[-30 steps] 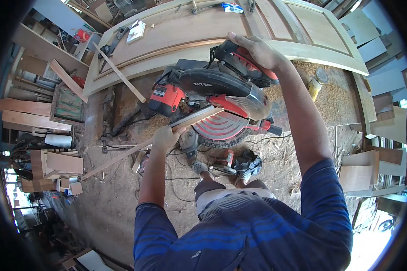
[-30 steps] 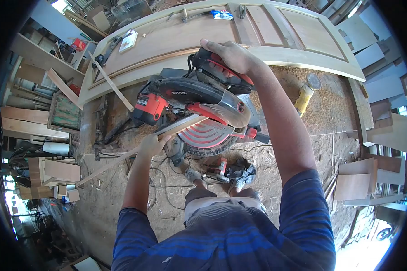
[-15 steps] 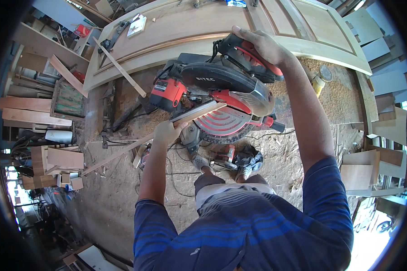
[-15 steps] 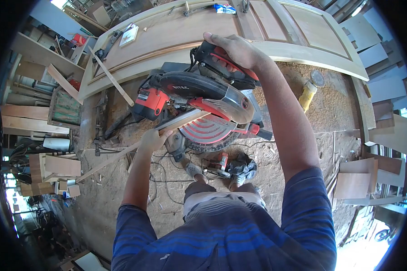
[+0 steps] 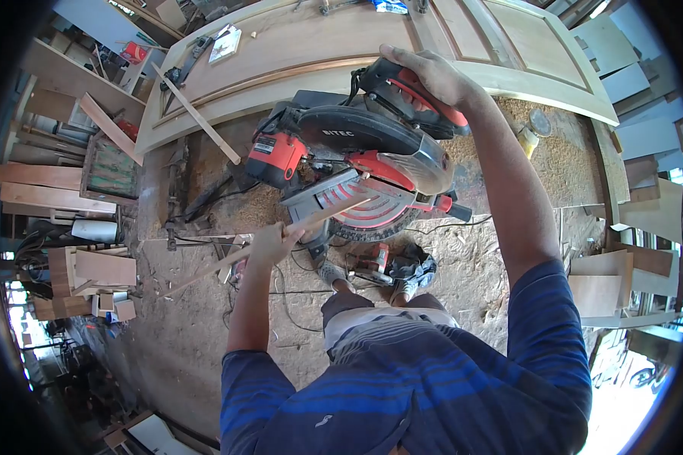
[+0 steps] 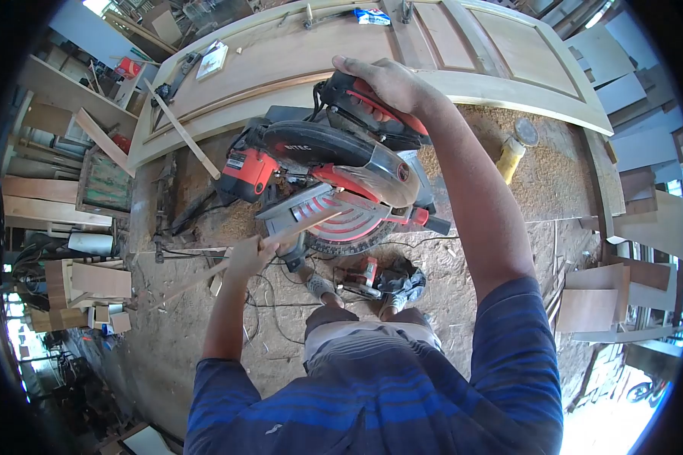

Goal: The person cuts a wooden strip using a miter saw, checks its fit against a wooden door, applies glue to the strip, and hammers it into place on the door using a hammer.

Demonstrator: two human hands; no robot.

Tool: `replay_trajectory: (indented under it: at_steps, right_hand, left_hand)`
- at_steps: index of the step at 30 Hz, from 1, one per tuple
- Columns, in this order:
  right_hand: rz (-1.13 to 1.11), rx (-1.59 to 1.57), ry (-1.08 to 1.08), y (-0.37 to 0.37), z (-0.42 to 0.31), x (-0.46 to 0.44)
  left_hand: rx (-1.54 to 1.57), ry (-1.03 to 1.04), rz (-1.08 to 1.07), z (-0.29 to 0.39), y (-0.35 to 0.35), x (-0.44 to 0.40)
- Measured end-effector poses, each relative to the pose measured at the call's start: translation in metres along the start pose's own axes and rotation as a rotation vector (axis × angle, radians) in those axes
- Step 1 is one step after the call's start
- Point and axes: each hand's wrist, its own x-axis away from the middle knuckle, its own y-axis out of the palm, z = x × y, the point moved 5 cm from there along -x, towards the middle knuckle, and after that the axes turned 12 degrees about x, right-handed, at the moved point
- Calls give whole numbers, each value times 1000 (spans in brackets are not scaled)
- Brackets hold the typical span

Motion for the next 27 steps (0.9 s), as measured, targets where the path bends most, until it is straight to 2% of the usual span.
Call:
replay_trajectory:
  at_steps: [4,7,10,16,17,22,24,27]
  right_hand:
    - [-25,-27,23,1,2,-3]
    - [-5,9,-7,1,-5,-1]
    - [94,124,-29,1,-12,-3]
    - [258,461,-249,-1,-43,-18]
    - [340,526,-304,0,-47,-26]
    - [423,687,-548,10,-79,-34]
    - [487,725,-649,14,-90,-41]
    - [355,761,-562,16,-101,-48]
  left_hand:
    - [180,56,52,-4,19,23]
    - [197,-3,57,5,28,31]
    - [269,-14,88,12,35,47]
    - [397,19,142,6,75,115]
    - [417,-12,128,1,84,126]
    - [535,-81,144,-8,113,163]
    - [534,-194,110,-19,121,170]
    - [586,-268,94,-36,129,178]
